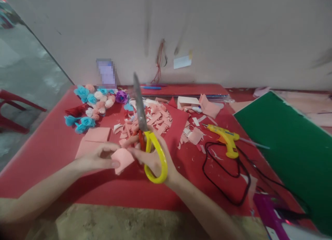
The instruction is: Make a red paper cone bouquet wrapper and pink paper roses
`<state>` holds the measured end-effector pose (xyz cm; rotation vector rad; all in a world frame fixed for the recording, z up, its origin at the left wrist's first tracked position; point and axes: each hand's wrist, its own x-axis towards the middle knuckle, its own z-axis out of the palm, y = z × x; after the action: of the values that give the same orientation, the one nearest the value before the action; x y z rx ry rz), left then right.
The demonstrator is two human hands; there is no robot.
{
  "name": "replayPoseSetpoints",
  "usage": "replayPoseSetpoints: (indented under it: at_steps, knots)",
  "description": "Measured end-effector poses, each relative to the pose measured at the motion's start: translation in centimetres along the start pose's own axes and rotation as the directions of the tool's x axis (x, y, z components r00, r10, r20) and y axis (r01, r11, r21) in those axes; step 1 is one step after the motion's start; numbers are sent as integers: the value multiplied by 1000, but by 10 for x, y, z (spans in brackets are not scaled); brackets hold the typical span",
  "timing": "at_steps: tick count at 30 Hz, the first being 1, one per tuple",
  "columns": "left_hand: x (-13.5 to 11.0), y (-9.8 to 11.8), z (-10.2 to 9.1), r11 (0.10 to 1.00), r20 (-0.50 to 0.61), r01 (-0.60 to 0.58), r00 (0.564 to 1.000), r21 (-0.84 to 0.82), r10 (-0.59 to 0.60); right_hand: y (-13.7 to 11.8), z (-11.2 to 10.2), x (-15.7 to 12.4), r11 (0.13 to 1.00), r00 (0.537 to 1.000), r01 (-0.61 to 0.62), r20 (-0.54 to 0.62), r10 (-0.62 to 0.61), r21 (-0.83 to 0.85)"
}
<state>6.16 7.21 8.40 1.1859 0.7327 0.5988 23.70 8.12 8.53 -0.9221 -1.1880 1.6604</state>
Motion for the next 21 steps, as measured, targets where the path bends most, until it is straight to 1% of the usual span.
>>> replayPoseSetpoints:
  at_steps: [1,2,3,4,5,6,7,9,10,11,12,14,16,18,21]
  knots:
    - [-1,0,2,996,-73,-68,995,57,72,1,-1,1,999,997,35,-71,-34,6]
    - [-1,-2,4,981,-165,-135,974,138,157,2,-2,2,997,988,75,-138,-74,4]
    - [-1,-3,7,953,-248,-181,938,241,241,3,-3,2,994,976,112,-187,-110,-4]
    - [-1,-5,9,913,-308,-209,895,350,323,3,-4,3,991,969,132,-208,-133,-16]
    - [-2,-6,10,866,-341,-217,855,450,391,3,-4,2,992,972,126,-198,-130,-28]
    - [-2,-7,12,819,-348,-220,825,529,446,2,-2,1,994,978,105,-178,-111,-38]
    - [-3,-8,13,777,-334,-227,807,587,487,1,0,0,996,984,75,-160,-81,-46]
    - [-5,-7,14,713,-282,-257,790,653,544,-3,6,-4,997,987,21,-157,-33,-78]
    - [-6,-6,15,692,-262,-269,787,670,559,-5,10,-7,994,985,11,-167,-29,-104]
    - [-7,-4,15,681,-241,-272,794,680,557,-7,13,-9,991,983,12,-178,-36,-134]
    - [-8,-2,15,682,-217,-264,818,682,533,-8,15,-11,987,982,22,-183,-51,-160]
    - [-11,2,14,702,-148,-245,881,669,448,-10,17,-15,981,981,36,-178,-71,-191]
    - [-12,6,14,718,-71,-233,928,657,366,-10,17,-18,980,983,30,-171,-64,-194]
    - [-13,9,13,711,-22,-223,948,667,318,-9,17,-20,978,986,22,-157,-55,-207]
    - [-13,12,13,676,7,-194,963,710,269,-7,17,-22,970,986,34,-152,-72,-239]
